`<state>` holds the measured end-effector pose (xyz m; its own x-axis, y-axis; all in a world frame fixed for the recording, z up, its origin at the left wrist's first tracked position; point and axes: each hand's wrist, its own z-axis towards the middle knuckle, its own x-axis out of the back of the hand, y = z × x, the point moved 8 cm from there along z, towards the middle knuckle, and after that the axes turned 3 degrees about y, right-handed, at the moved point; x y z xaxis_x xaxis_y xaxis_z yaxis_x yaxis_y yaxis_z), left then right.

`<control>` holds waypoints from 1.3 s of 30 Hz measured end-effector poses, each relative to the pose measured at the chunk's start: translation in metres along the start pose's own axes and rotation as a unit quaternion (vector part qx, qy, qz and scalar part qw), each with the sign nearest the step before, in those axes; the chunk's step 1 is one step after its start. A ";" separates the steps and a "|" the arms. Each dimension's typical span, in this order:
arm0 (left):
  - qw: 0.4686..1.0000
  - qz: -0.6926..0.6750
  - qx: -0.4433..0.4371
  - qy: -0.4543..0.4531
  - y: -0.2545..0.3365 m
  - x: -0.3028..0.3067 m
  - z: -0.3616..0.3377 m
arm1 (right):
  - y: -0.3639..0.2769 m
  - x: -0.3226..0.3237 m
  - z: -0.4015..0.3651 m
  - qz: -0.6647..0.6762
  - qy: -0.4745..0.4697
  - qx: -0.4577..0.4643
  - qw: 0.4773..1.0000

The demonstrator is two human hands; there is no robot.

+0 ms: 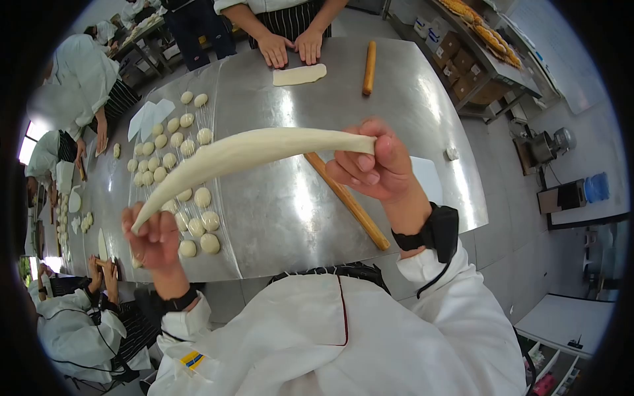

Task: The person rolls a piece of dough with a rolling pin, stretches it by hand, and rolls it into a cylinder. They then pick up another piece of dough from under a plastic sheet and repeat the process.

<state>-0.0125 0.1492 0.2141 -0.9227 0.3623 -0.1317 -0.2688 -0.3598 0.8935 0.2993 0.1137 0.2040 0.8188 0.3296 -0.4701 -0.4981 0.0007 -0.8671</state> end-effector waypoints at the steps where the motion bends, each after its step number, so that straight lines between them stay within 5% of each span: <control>1: 0.995 0.024 0.088 -0.025 -0.040 -0.010 -0.006 | 0.028 0.009 0.002 0.057 0.021 -0.045 0.997; 2: 0.982 0.047 0.178 -0.050 -0.080 -0.019 -0.018 | 0.059 0.016 0.003 0.115 0.044 -0.091 0.988; 3: 0.959 0.069 0.264 -0.077 -0.115 -0.025 -0.035 | 0.105 0.035 -0.001 -0.348 0.083 -0.230 0.905; 4: 0.924 0.277 0.217 -0.148 -0.133 -0.028 -0.059 | 0.124 0.045 -0.015 -0.655 0.013 -0.119 0.746; 5: 0.843 0.471 0.150 -0.209 -0.143 -0.031 -0.073 | 0.126 0.037 -0.023 -0.657 0.012 -0.113 0.745; 7: 0.865 0.430 0.221 -0.138 -0.141 -0.030 -0.077 | 0.130 0.042 -0.048 -0.560 0.124 -0.201 0.794; 9: 0.868 0.379 0.312 -0.074 -0.139 -0.023 -0.104 | 0.134 0.034 -0.061 -0.560 0.105 -0.211 0.794; 12: 0.870 0.431 0.219 -0.098 -0.129 -0.020 -0.069 | 0.115 0.033 -0.029 -0.608 0.071 -0.174 0.772; 14: 0.800 0.567 0.087 -0.177 -0.101 -0.028 -0.039 | 0.088 0.026 -0.011 -0.643 0.059 -0.160 0.747; 15: 0.800 0.569 0.076 -0.174 -0.080 -0.026 -0.024 | 0.066 0.014 -0.002 -0.594 0.043 -0.168 0.785; 17: 0.921 0.301 0.171 -0.178 -0.049 -0.025 -0.007 | 0.038 0.005 0.007 -0.548 0.030 -0.165 0.819; 18: 0.922 0.303 0.162 -0.180 -0.047 -0.023 -0.005 | 0.029 0.001 0.005 -0.379 0.028 -0.155 0.912; 19: 0.980 0.052 0.142 -0.127 -0.036 -0.021 -0.003 | 0.021 -0.004 0.003 -0.196 0.022 -0.138 0.971; 20: 0.970 -0.204 0.116 -0.067 -0.027 -0.015 -0.002 | 0.029 0.006 0.001 -0.200 0.023 -0.132 0.971; 21: 0.970 -0.204 0.110 -0.071 -0.038 -0.015 -0.007 | 0.052 0.027 -0.003 -0.071 0.063 -0.134 0.986; 22: 0.976 -0.078 0.203 -0.010 -0.080 -0.002 -0.017 | 0.073 0.041 -0.007 0.060 0.100 -0.134 0.984; 23: 0.954 0.050 0.292 0.055 -0.119 0.015 -0.034 | 0.085 0.049 -0.011 -0.244 0.123 -0.141 0.951; 24: 0.935 0.194 0.293 0.053 -0.143 0.021 -0.052 | 0.092 0.049 -0.015 -0.525 0.135 -0.134 0.830; 25: 0.897 0.334 0.286 0.051 -0.156 0.025 -0.066 | 0.104 0.046 -0.024 -0.621 0.105 -0.143 0.764; 26: 0.897 0.336 0.281 0.052 -0.152 0.020 -0.072 | 0.113 0.044 -0.031 -0.707 0.076 -0.151 0.686; 29: 0.881 0.349 0.319 0.026 -0.148 0.003 -0.090 | 0.121 0.043 -0.052 -0.636 0.104 -0.154 0.749; 33: 0.888 0.314 0.336 -0.030 -0.131 -0.031 -0.086 | 0.106 0.014 -0.044 -0.641 0.075 -0.138 0.751; 35: 0.894 0.281 0.341 -0.074 -0.119 -0.059 -0.081 | 0.102 -0.018 -0.035 -0.545 0.012 -0.123 0.830; 39: 0.938 0.232 0.193 -0.172 -0.092 -0.107 -0.069 | 0.101 -0.055 -0.032 -0.459 -0.058 -0.095 0.882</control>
<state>0.0918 0.0845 0.1169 -0.7545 0.5231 0.3963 0.3212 -0.2323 0.9181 0.2129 0.0657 0.1377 0.8125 0.3661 0.4536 0.4241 0.1625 -0.8909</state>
